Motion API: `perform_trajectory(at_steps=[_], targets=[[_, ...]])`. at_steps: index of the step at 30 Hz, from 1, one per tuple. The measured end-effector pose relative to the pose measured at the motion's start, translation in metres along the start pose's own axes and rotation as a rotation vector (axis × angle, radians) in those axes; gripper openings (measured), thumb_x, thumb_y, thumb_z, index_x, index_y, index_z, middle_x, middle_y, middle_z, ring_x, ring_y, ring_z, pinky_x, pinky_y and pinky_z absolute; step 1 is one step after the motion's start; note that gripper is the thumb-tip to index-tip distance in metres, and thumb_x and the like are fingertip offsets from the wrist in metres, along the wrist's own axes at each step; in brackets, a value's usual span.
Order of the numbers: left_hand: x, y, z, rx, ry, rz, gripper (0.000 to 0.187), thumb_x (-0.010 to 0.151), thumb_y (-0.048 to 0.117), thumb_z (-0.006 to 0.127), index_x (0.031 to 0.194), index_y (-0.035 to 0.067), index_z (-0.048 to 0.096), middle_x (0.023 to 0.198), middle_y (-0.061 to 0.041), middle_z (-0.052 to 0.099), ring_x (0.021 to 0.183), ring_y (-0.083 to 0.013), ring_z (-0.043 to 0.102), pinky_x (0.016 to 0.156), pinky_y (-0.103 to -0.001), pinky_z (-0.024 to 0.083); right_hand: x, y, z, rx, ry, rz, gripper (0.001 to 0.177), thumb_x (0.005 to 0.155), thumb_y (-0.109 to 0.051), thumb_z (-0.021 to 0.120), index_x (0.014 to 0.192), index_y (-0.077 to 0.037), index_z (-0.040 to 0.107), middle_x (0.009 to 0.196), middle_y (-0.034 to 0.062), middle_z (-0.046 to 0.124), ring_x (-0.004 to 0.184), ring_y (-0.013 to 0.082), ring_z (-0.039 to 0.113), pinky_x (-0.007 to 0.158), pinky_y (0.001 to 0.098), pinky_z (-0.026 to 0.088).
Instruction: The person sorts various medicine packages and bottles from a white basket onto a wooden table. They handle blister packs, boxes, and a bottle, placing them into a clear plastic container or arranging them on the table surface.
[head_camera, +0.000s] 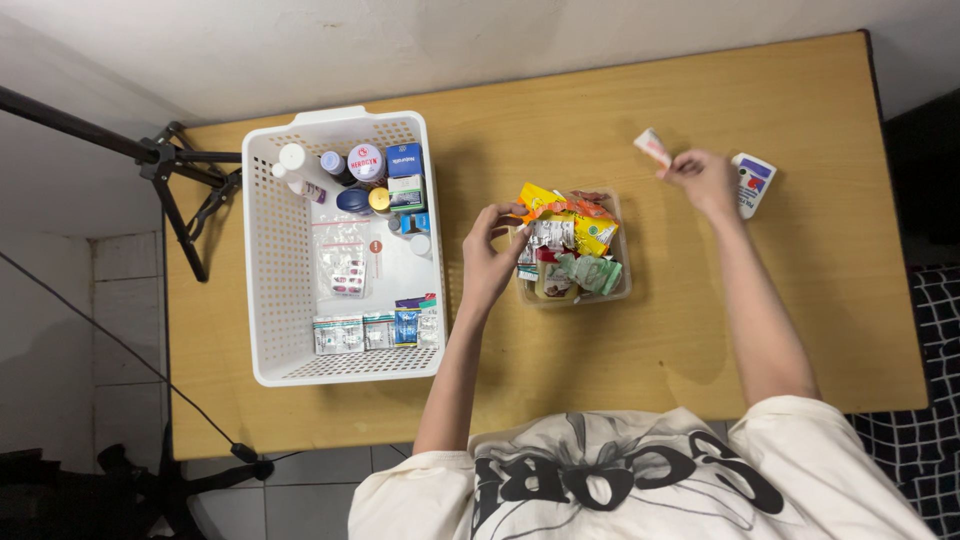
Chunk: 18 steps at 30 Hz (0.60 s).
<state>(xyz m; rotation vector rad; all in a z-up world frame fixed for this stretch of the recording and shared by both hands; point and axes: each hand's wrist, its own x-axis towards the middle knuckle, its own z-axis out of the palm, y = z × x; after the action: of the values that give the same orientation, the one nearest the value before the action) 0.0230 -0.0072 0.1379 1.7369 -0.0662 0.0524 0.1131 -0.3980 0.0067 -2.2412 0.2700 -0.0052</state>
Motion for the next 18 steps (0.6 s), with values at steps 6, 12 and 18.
perform_trajectory(at_steps=[6, 12, 18], targets=[[0.017, 0.006, 0.025, -0.263, -0.037, -0.071, 0.022, 0.103, 0.017, 0.067, 0.120, 0.003, 0.066, 0.118, -0.007, 0.073, 0.108, -0.0145, 0.070, 0.095, -0.030, 0.058, -0.051, -0.162, -0.052, -0.151, 0.180, -0.552, 0.021, 0.090, -0.013, 0.093, 0.097, -0.007, 0.074, 0.097, 0.0038, 0.072, 0.095, 0.0207, 0.065, 0.087, 0.0360, 0.052], [0.015, 0.054, 0.022, -0.673, -0.210, -0.127, 0.038, 0.100, 0.020, 0.063, 0.135, 0.007, 0.056, 0.125, -0.004, 0.067, 0.107, -0.0116, 0.068, 0.085, -0.028, 0.060, -0.139, -0.240, -0.037, -0.301, 0.298, -0.909, 0.025, 0.078, -0.003, 0.090, 0.097, -0.012, 0.076, 0.117, 0.0040, 0.064, 0.110, 0.0259, 0.059, 0.089, 0.0388, 0.053], [-0.004, 0.059, 0.019, -0.565, -0.074, -0.021, 0.033, 0.100, 0.008, 0.072, 0.131, 0.000, 0.062, 0.113, -0.010, 0.072, 0.099, -0.0127, 0.069, 0.084, -0.028, 0.061, -0.158, -0.246, -0.031, -0.156, 0.178, -0.960, 0.025, 0.081, -0.005, 0.086, 0.098, -0.012, 0.070, 0.133, 0.0090, 0.061, 0.126, 0.0312, 0.061, 0.106, 0.0408, 0.052]])
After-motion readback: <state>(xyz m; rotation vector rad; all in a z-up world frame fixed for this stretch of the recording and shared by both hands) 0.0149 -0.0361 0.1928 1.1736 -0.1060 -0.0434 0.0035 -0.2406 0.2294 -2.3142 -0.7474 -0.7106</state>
